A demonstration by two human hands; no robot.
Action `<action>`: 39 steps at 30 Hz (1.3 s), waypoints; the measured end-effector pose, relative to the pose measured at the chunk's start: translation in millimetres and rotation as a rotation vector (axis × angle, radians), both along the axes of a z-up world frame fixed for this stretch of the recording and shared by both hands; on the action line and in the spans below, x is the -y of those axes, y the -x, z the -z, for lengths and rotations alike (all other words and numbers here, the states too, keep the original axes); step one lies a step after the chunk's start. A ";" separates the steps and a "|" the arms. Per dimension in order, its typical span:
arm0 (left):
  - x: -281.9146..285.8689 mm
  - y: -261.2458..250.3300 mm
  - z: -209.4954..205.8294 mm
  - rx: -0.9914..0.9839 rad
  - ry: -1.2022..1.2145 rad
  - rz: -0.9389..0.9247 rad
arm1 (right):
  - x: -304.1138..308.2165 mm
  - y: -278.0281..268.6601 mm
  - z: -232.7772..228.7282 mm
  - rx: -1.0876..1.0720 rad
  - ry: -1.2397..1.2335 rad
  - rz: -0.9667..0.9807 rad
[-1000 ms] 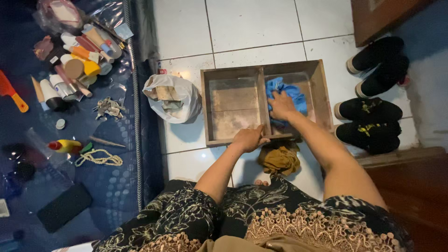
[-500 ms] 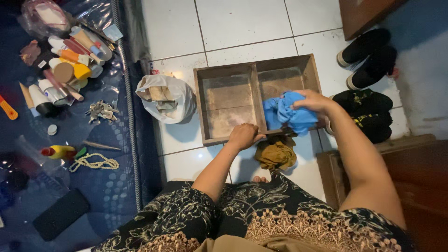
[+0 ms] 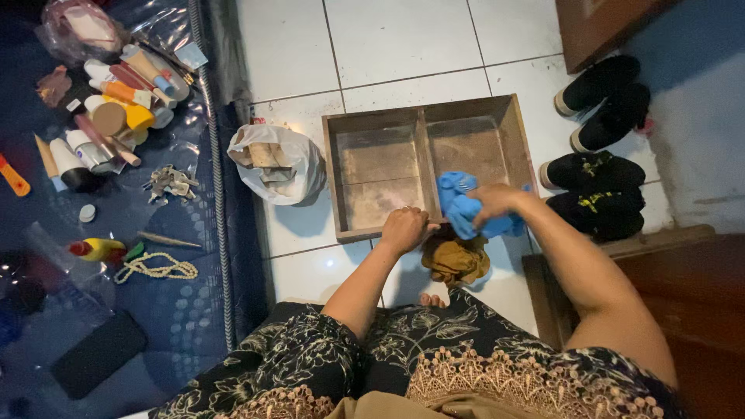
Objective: The person cleans the inside of a small wooden box using a yellow cloth and then a blue cloth. They wipe the bottom and sides of the box thoroughly.
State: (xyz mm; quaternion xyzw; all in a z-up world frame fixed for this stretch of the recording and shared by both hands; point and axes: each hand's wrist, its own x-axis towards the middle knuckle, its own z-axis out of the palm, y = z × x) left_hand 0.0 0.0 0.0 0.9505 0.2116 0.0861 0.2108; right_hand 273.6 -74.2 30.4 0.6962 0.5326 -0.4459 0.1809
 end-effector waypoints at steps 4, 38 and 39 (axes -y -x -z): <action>-4.4 1.4 -1.3 0.030 0.140 -0.037 | 8.4 -30.9 -45.7 0.044 -0.193 -0.042; -100.7 83.2 -12.8 0.303 -0.026 -0.812 | -45.4 91.1 -43.1 -0.423 -0.519 -0.303; -100.4 83.9 -15.2 0.302 -0.051 -0.803 | -40.4 79.7 -67.5 -0.470 -0.361 -0.177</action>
